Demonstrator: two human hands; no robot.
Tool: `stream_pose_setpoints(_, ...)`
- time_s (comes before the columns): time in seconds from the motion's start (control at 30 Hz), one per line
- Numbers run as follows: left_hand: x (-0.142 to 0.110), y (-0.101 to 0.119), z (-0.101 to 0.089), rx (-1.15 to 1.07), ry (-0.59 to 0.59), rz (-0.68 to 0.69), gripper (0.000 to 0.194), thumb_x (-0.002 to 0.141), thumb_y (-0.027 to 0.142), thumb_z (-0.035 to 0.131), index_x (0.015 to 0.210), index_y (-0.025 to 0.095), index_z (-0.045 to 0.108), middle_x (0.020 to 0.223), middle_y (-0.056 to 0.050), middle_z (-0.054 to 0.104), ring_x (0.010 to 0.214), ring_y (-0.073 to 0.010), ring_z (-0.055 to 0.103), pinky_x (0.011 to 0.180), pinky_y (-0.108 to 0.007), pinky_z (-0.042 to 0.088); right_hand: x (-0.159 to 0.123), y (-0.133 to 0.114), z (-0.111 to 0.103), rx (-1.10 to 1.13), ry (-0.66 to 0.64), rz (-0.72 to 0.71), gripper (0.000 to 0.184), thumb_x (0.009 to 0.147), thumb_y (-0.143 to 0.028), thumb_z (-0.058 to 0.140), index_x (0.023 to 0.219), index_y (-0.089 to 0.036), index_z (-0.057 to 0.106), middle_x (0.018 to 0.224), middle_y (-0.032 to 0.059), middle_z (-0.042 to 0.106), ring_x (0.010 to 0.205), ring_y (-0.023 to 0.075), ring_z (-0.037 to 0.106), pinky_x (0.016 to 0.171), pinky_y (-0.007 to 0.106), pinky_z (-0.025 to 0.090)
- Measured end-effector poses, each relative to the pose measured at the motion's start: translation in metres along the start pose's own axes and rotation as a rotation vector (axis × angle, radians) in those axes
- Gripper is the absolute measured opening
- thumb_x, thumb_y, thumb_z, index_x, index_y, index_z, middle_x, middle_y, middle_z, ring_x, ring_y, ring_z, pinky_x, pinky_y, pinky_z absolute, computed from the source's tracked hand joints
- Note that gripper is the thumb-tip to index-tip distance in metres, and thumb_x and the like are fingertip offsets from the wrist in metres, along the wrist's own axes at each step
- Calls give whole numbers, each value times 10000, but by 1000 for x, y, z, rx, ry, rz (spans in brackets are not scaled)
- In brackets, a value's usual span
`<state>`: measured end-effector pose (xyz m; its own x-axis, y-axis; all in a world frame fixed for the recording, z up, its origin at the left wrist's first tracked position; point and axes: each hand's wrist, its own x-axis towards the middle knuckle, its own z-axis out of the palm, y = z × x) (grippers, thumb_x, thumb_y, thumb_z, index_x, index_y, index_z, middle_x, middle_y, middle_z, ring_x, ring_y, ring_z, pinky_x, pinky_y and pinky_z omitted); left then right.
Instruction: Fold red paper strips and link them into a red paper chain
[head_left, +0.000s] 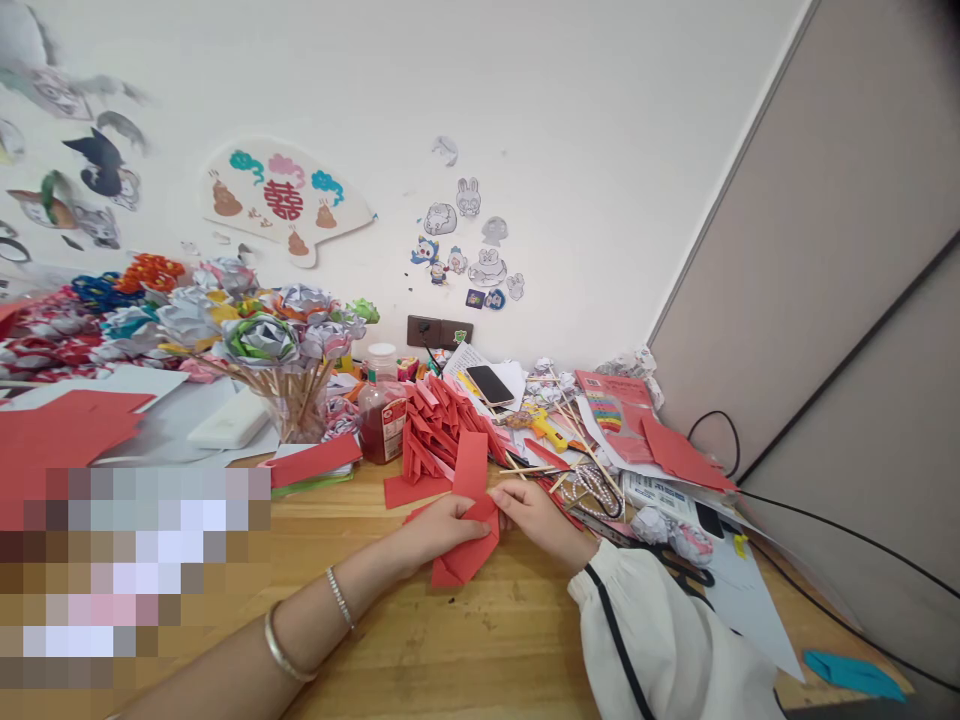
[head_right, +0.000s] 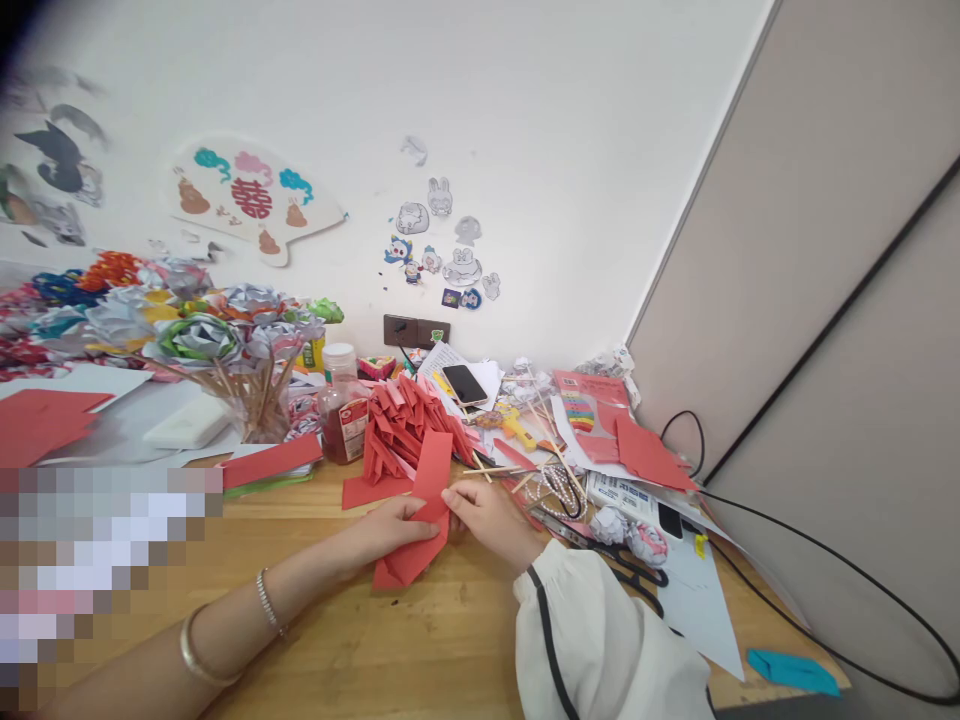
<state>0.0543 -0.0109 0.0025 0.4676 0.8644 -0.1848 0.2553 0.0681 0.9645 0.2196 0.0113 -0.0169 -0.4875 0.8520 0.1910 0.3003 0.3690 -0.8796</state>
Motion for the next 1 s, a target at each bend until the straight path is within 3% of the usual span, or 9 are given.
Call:
stream_pose_setpoints(0.17,-1,1,-1,-103,-4,-35,199,595,319,563,542,144,483,481,50,470,445,-81,404,438,-198,265,-2,-3,-1,-86,25,-51,366,819,-430,352,639,-156,515,574,-14,490,546,101,449,521,209,344)
stream_pose_setpoints(0.43,-4,5,-1,-197,-36,-79,185,593,311,569,545,148,497,477,41,506,449,-92,443,446,-206,298,-4,-7,2,-210,103,-118,165,769,-311,481,818,-178,566,718,14,558,635,124,490,557,224,367)
stream_pose_setpoints(0.67,0,2,-1,-174,-3,-16,190,589,328,564,570,146,512,496,44,494,476,-93,428,469,-209,296,-5,-19,-1,-186,114,-282,269,821,-346,398,781,-185,611,810,48,576,781,156,503,721,281,365)
stream_pose_setpoints(0.83,0,2,2,-92,14,-10,249,600,388,545,618,141,523,533,18,540,506,-119,482,477,-213,318,-2,-5,-1,-40,106,-104,342,791,-435,413,685,-152,574,649,11,524,637,129,474,605,245,364)
stream_pose_setpoints(1.0,2,0,2,28,42,43,219,622,360,512,562,151,495,497,31,509,485,-118,471,461,-211,307,1,7,3,167,118,61,371,785,-465,401,718,-138,564,607,2,501,578,112,460,542,223,359)
